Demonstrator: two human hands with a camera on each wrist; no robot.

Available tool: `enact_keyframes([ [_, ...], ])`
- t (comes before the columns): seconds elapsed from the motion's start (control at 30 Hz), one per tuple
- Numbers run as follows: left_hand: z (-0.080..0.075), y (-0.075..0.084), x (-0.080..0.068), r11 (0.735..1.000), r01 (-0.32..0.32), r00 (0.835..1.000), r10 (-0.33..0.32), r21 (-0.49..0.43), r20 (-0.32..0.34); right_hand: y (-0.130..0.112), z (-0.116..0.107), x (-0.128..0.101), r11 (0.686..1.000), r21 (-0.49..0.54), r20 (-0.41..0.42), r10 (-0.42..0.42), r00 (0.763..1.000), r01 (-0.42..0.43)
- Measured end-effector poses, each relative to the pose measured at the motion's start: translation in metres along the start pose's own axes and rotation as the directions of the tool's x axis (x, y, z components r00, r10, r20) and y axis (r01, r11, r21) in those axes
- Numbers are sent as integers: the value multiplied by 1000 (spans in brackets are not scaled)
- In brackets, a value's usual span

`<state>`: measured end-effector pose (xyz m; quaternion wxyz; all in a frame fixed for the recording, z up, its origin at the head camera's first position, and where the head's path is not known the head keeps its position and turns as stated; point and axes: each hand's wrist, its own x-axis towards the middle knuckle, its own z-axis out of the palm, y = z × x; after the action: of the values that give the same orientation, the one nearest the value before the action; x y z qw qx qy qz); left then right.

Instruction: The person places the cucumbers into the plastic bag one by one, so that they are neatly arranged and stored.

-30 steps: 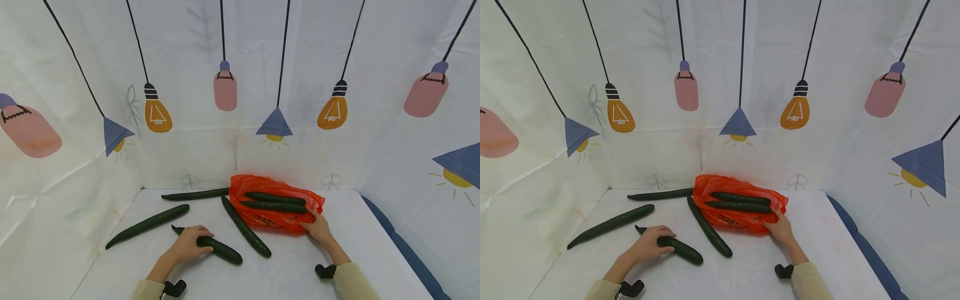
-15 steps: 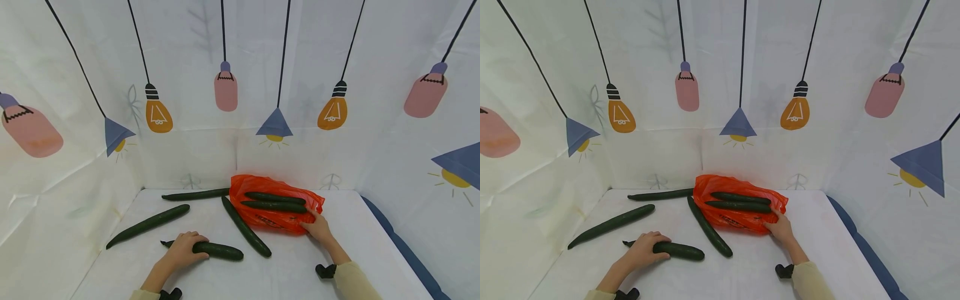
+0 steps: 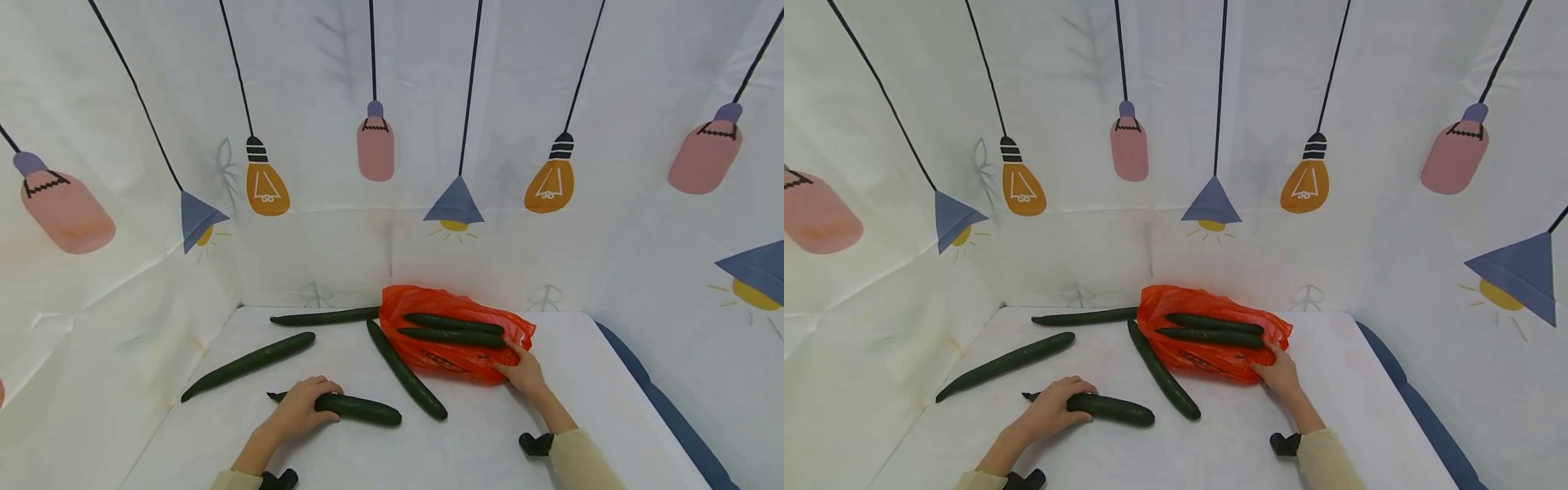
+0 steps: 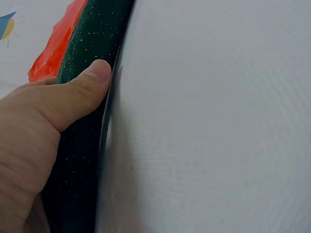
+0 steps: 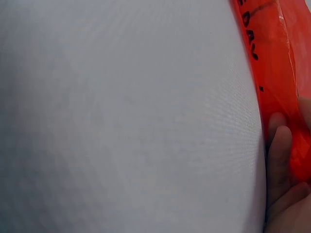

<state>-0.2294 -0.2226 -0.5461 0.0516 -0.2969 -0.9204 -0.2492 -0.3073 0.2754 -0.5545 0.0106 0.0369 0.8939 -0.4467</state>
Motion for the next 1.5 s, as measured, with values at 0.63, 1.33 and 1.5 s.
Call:
enact_keyframes([
  [0.63,5,11,15,999,2,999,0,39,-47,1,-1,2,1000,10,33,24,999,-24],
  [1.33,7,22,32,999,-33,995,34,13,-89,2,-4,3,1000,-19,44,3,999,-3],
  [1.5,9,24,37,1000,-26,997,27,12,-72,2,-2,2,1000,-7,53,18,998,-17],
])
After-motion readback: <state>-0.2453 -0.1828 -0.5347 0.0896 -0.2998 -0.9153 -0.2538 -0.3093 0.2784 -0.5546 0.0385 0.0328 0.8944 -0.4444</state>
